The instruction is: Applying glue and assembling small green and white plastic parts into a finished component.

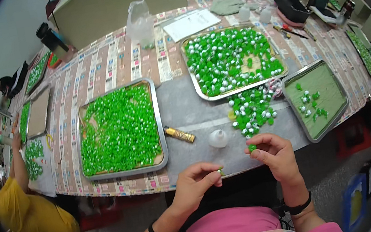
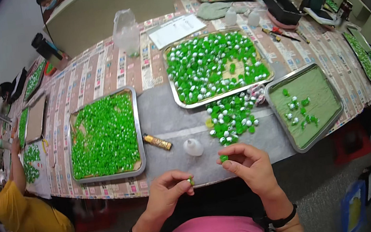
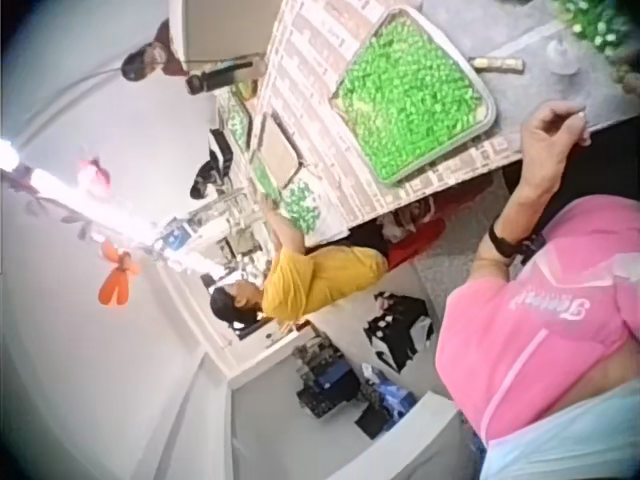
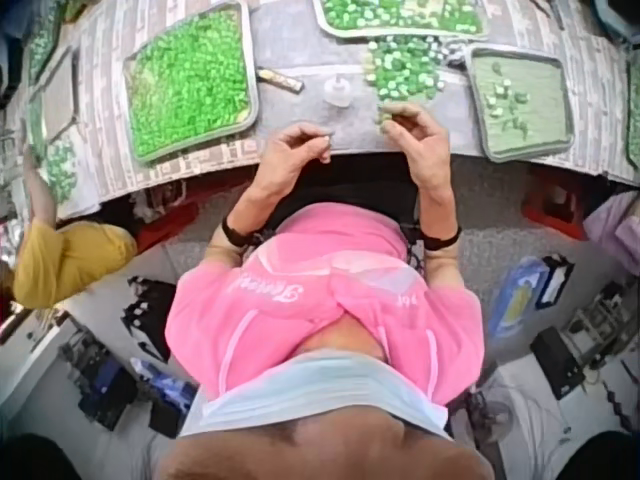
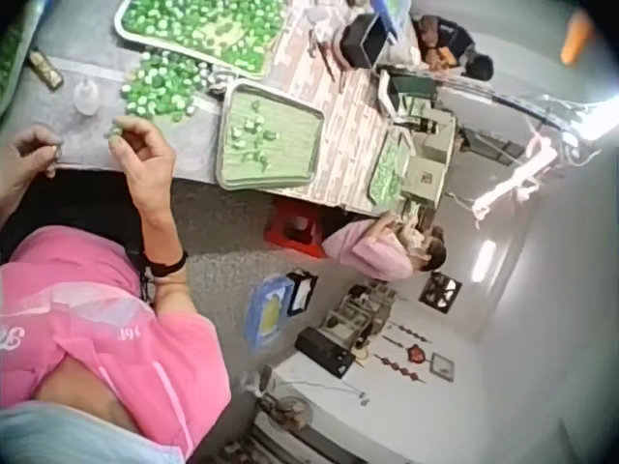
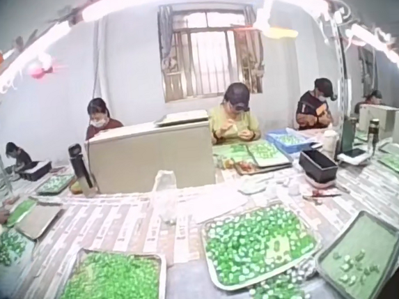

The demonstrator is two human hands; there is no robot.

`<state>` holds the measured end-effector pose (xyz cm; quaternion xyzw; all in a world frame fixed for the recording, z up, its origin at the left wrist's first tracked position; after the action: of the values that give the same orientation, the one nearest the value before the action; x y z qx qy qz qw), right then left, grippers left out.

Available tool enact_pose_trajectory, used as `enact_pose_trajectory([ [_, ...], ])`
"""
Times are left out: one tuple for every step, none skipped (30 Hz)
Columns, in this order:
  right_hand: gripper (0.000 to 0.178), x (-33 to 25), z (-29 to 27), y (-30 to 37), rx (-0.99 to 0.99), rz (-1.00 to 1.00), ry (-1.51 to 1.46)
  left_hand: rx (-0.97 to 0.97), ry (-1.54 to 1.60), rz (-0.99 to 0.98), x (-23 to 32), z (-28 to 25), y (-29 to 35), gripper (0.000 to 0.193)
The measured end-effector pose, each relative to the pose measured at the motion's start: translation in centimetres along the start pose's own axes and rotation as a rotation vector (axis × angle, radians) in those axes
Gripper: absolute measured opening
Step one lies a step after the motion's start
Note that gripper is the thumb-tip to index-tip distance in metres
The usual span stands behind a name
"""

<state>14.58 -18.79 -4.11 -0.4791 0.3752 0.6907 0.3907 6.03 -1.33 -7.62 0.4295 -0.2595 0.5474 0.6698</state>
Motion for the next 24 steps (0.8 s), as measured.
enact_pose_trajectory([
  [0.024, 0.5, 0.4, 0.2, -0.023, 0.042, -0.037, 0.003, 0.008, -0.009, -0.2, 0.1, 0.1, 0.018],
  [0.024, 0.9, 0.8, 0.3, -0.046, 0.078, -0.072, 0.002, 0.005, -0.013, -0.1, 0.2, 0.0, 0.017],
  [0.024, 1.2, 1.2, 0.3, -0.079, 0.072, -0.091, 0.001, 0.003, -0.018, -0.1, 0.2, 0.0, 0.016],
  [0.024, 1.4, 1.5, 0.4, -0.11, 0.066, -0.111, 0.0, 0.002, -0.023, -0.1, 0.2, 0.0, 0.014],
  [0.024, 1.7, 1.8, 0.4, -0.141, 0.055, -0.131, -0.005, 0.008, -0.024, -0.1, 0.3, 0.0, 0.015],
  [0.024, 2.0, 2.0, 0.4, -0.169, 0.04, -0.137, -0.006, 0.011, -0.025, -0.2, 0.2, -0.1, 0.016],
  [0.024, 2.3, 2.1, 0.4, -0.195, 0.026, -0.144, -0.007, 0.015, -0.027, -0.3, 0.2, -0.1, 0.016],
  [0.024, 2.4, 2.3, 0.3, -0.223, 0.007, -0.149, -0.011, 0.017, -0.025, -0.3, 0.2, -0.2, 0.016],
  [0.024, 2.6, 2.5, 0.3, -0.222, 0.029, -0.162, -0.007, 0.018, -0.026, -0.3, 0.1, -0.2, 0.016],
  [0.023, 2.8, 2.7, 0.3, -0.221, 0.05, -0.174, -0.004, 0.019, -0.027, -0.4, 0.0, -0.1, 0.016],
  [0.023, 2.8, 2.9, 0.3, -0.217, 0.07, -0.186, -0.004, 0.02, -0.028, -0.4, 0.0, -0.2, 0.017],
  [0.023, 2.9, 3.0, 0.4, -0.202, 0.122, -0.192, -0.002, 0.02, -0.029, -0.5, 0.0, -0.2, 0.017],
  [0.023, 2.8, 3.2, 0.4, -0.187, 0.174, -0.199, -0.001, 0.02, -0.029, -0.5, -0.1, -0.1, 0.017],
  [0.023, 2.9, 3.3, 0.5, -0.172, 0.225, -0.205, -0.001, 0.021, -0.028, -0.5, -0.1, -0.2, 0.017],
  [0.023, 3.0, 3.3, 0.6, -0.167, 0.238, -0.199, 0.0, 0.019, -0.031, -0.5, -0.1, -0.2, 0.017],
  [0.024, 3.1, 3.2, 0.7, -0.163, 0.251, -0.194, 0.001, 0.017, -0.033, -0.5, 0.0, -0.2, 0.017],
  [0.024, 3.3, 3.1, 0.7, -0.16, 0.264, -0.189, 0.003, 0.015, -0.034, -0.5, 0.0, -0.2, 0.017],
  [0.025, 3.2, 3.0, 0.7, -0.164, 0.227, -0.177, 0.001, 0.023, -0.038, -0.5, 0.1, -0.2, 0.017],
  [0.025, 3.3, 2.9, 0.7, -0.169, 0.189, -0.165, -0.002, 0.031, -0.043, -0.5, 0.2, -0.2, 0.017],
  [0.026, 3.3, 2.8, 0.8, -0.174, 0.152, -0.155, -0.003, 0.038, -0.048, -0.5, 0.3, -0.2, 0.017],
  [0.026, 3.3, 2.9, 0.8, -0.179, 0.118, -0.149, -0.005, 0.037, -0.048, -0.5, 0.3, -0.3, 0.016],
  [0.025, 3.2, 3.0, 0.8, -0.184, 0.084, -0.142, -0.007, 0.035, -0.048, -0.5, 0.4, -0.3, 0.016],
  [0.025, 3.1, 3.1, 0.9, -0.186, 0.049, -0.134, -0.012, 0.035, -0.049, -0.6, 0.4, -0.3, 0.016],
  [0.024, 3.1, 3.3, 0.9, -0.178, 0.062, -0.127, -0.02, 0.037, -0.041, -0.6, 0.4, -0.3, 0.017],
])
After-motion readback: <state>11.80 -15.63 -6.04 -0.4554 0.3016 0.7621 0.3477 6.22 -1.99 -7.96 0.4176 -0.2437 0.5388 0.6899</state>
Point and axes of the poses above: each hand's wrist, its own y-axis away from the middle knuckle, its own z-axis out of the palm, x = y × z, the point moved 8 cm from there along -y, towards the middle knuckle
